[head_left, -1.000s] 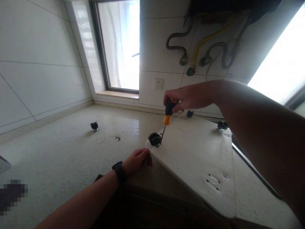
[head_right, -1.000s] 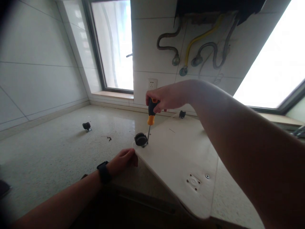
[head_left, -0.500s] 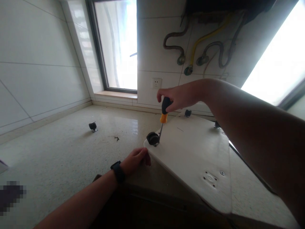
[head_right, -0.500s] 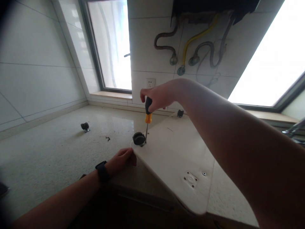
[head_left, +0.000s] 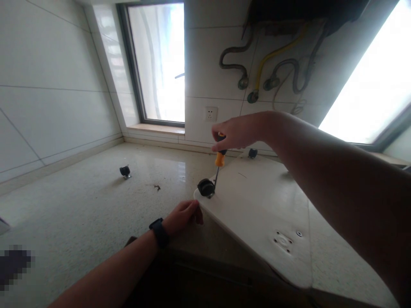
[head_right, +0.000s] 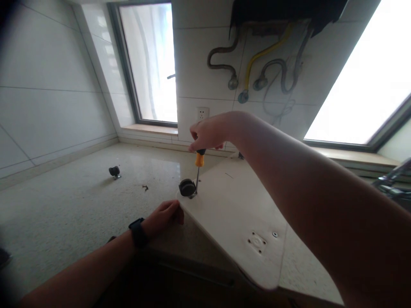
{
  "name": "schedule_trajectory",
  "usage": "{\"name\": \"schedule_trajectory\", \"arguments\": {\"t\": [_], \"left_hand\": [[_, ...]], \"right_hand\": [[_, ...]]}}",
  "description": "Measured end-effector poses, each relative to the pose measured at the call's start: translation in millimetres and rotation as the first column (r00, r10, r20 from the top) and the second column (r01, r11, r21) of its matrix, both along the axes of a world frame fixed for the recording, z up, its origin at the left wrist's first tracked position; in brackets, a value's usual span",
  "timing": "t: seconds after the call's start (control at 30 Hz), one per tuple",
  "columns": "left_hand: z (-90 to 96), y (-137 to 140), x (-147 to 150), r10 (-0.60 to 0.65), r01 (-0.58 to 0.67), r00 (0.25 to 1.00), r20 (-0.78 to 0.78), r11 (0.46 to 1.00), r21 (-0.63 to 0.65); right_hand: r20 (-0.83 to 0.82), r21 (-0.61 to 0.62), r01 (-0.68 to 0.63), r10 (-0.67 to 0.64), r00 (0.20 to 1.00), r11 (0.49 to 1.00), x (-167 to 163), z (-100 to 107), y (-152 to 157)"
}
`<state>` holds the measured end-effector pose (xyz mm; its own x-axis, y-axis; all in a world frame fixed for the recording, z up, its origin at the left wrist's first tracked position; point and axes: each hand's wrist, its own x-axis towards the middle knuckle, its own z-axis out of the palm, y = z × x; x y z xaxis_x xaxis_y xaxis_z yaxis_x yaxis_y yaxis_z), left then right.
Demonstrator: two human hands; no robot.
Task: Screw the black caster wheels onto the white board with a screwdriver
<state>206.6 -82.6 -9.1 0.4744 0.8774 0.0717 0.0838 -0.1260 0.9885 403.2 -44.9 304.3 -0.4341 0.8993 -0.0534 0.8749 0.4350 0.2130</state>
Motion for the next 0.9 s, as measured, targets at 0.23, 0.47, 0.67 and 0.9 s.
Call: {"name": "schedule_trajectory", "arguments": {"t": [0.23,0.47,0.67,0.9], "left_hand": [[-2.8,2,0,-0.008,0.008,1.000,0.003,1.000,-0.010],[-2.1,1,-1,-0.001,0.001,1.000,-0.013,1.000,-0.006],[2.4,-2,0,0.006,-0.006,1.000,-0.012,1.000,-0.006],[1.9,-2,1,0.019,-0.019,0.999,-0.025,1.000,0.004]], "right_hand": [[-0.066,-0.134,-0.053,0.045,0.997,0.990,8,12,-12],[-0.163,0.004,0.077,-0.076,0.984,0.997,8,-7,4],[-0.369,-0.104,-0.119,0.072,0.927,0.987,26,-16,6],[-0.546,0.064,-0.187,0.191,0.816,0.980,37,-32,6]]}}
